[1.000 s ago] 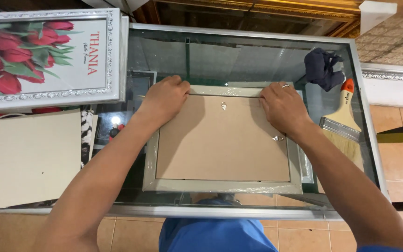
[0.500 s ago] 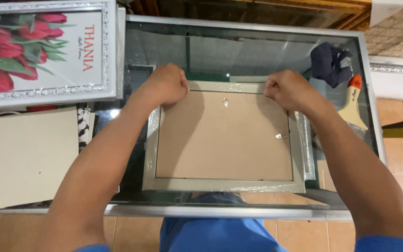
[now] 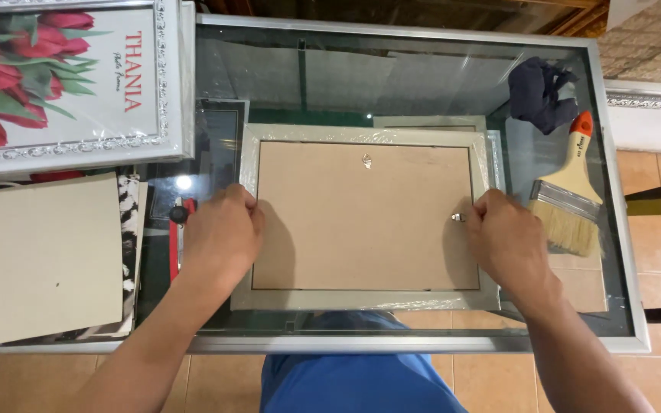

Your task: Disassembling a picture frame, removing backing and protective film, and cleaning the glass with a brush.

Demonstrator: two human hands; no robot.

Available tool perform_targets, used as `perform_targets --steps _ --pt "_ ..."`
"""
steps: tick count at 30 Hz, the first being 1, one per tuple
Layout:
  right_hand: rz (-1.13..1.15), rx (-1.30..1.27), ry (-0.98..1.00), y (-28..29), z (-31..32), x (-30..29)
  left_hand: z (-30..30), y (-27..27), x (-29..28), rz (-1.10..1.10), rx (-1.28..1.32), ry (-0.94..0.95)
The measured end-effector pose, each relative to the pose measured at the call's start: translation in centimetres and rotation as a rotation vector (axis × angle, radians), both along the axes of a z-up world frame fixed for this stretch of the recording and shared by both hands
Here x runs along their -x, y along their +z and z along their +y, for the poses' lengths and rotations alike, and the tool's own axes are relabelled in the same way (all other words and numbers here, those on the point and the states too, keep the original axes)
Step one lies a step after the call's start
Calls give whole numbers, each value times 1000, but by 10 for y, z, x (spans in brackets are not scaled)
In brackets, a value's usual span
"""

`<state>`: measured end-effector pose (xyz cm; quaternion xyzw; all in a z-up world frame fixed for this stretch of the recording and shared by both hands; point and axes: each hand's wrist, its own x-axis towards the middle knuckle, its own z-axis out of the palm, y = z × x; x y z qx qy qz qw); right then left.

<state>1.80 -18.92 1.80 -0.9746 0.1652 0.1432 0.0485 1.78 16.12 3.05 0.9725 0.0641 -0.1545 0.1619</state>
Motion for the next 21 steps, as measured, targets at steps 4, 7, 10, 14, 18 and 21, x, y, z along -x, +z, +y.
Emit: perform_targets --steps 4,7,10,14,18,21 --pt "-79 45 -8 -16 4 7 -3 -12 3 8 -70 28" --pt "-84 52 -44 -18 5 7 -5 -9 4 -9 -83 43" --pt "-51 109 -77 -20 4 7 -3 -15 5 13 -70 98" --pt "-78 21 -141 -16 9 5 -7 -13 7 16 -31 152" --pt "-80 9 -129 -10 18 0 -8 -11 9 11 -30 159" --pt "-89 -232 -122 -9 -16 -1 23 -31 -4 27 408 323"
